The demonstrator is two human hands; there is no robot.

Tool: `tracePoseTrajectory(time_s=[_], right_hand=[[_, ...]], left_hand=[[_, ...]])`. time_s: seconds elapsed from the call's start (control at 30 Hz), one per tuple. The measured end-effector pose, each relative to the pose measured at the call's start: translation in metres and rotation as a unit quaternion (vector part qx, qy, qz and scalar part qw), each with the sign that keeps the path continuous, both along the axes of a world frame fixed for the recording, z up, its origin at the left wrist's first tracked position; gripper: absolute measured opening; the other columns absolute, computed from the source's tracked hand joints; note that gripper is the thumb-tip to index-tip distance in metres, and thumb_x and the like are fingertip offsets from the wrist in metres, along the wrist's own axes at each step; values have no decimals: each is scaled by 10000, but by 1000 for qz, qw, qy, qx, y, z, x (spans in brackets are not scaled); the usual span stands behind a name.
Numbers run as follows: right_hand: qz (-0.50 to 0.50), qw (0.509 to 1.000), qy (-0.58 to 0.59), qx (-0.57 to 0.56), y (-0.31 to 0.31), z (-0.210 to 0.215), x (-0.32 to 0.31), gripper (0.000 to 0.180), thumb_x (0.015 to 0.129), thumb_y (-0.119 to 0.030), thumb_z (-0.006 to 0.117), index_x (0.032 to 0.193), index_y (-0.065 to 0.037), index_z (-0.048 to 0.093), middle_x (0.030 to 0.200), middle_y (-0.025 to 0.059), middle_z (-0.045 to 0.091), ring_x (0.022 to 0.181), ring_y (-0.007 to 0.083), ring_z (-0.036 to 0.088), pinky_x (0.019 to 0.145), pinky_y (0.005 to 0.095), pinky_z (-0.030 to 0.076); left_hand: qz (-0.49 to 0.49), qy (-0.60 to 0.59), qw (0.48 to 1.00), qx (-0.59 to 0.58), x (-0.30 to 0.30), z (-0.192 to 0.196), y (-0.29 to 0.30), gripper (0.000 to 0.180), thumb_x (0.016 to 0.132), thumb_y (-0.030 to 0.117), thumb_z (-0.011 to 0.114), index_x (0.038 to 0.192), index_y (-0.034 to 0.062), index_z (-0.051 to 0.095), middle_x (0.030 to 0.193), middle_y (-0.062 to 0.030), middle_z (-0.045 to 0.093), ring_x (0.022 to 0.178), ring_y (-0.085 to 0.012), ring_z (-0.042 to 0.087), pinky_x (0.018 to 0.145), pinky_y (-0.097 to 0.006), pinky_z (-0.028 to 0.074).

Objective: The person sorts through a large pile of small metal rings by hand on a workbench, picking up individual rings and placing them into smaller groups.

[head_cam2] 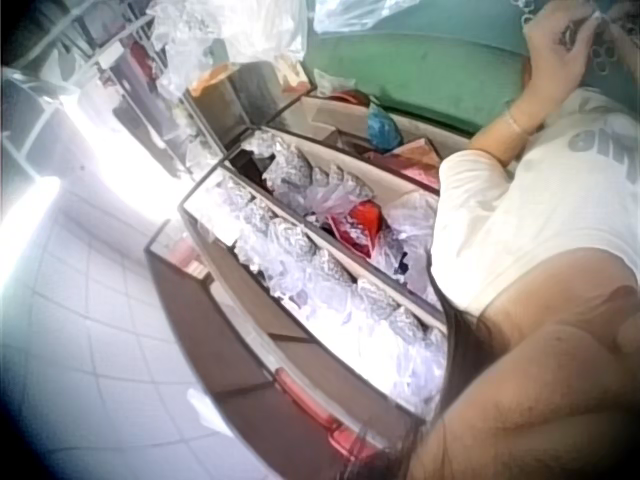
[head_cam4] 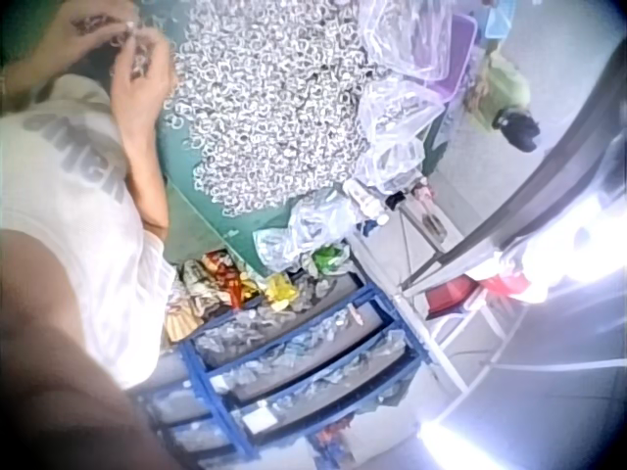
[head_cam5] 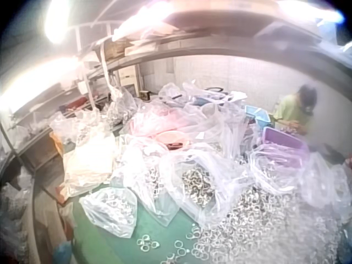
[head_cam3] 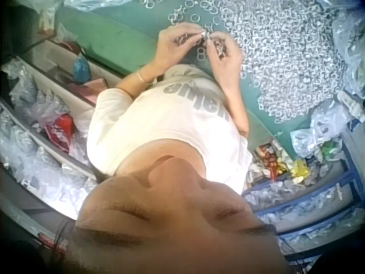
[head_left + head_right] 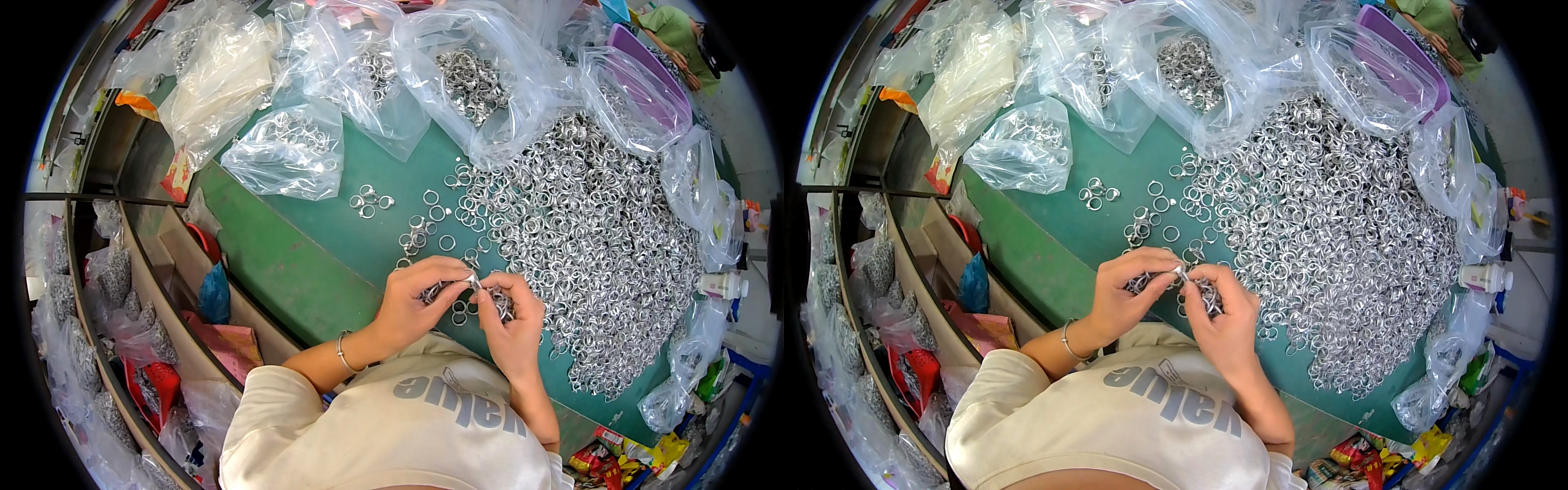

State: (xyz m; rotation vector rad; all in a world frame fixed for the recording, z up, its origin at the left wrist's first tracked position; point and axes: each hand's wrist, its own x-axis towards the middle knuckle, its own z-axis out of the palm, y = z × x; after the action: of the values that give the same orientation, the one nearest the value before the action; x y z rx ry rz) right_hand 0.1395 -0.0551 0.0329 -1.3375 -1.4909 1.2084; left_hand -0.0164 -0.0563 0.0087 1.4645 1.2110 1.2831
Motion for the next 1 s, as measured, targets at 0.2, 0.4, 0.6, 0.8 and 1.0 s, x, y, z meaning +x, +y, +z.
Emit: tracePoseTrajectory(time_s=[0.2,0.4,0.6,0.8,1.0], right_hand=[[-12,978,151,-142,-1,1,0,102,870,7,572,971,-3,563,752,25,635,545,23,496,475,169,371],[30,931,259,-255,9,-8,12,90,891,-14,556,980,-7,565,765,42,616,527,27,471,451,165,334],[85,881,339,-318,14,-14,22,113,889,-57,557,987,-3,569,782,67,619,502,67,489,382,191,276],[108,765,536,-342,18,-18,27,159,889,-125,548,973,7,570,739,97,560,423,116,429,344,207,289],[29,720,628,-295,22,-42,33,253,924,-276,540,865,-30,537,761,129,522,470,143,454,317,200,314]], left_hand=[[9,19,1000,13,2,-5,-2,110,799,-31,652,907,-24,669,942,-125,671,701,-142,620,591,-234,490],[-84,-183,952,-230,-11,-5,3,85,839,13,636,907,-28,664,927,-99,665,657,-86,553,546,-212,446],[-86,-76,987,-108,-14,-12,2,94,805,-12,658,899,-16,670,893,-104,659,634,-119,577,548,-228,458],[48,176,983,35,-14,-15,5,157,745,-49,678,891,6,665,892,-120,647,677,-230,634,588,-290,504],[49,292,955,23,-24,-28,12,135,772,1,663,905,21,654,882,-88,619,658,-272,614,587,-326,500]])
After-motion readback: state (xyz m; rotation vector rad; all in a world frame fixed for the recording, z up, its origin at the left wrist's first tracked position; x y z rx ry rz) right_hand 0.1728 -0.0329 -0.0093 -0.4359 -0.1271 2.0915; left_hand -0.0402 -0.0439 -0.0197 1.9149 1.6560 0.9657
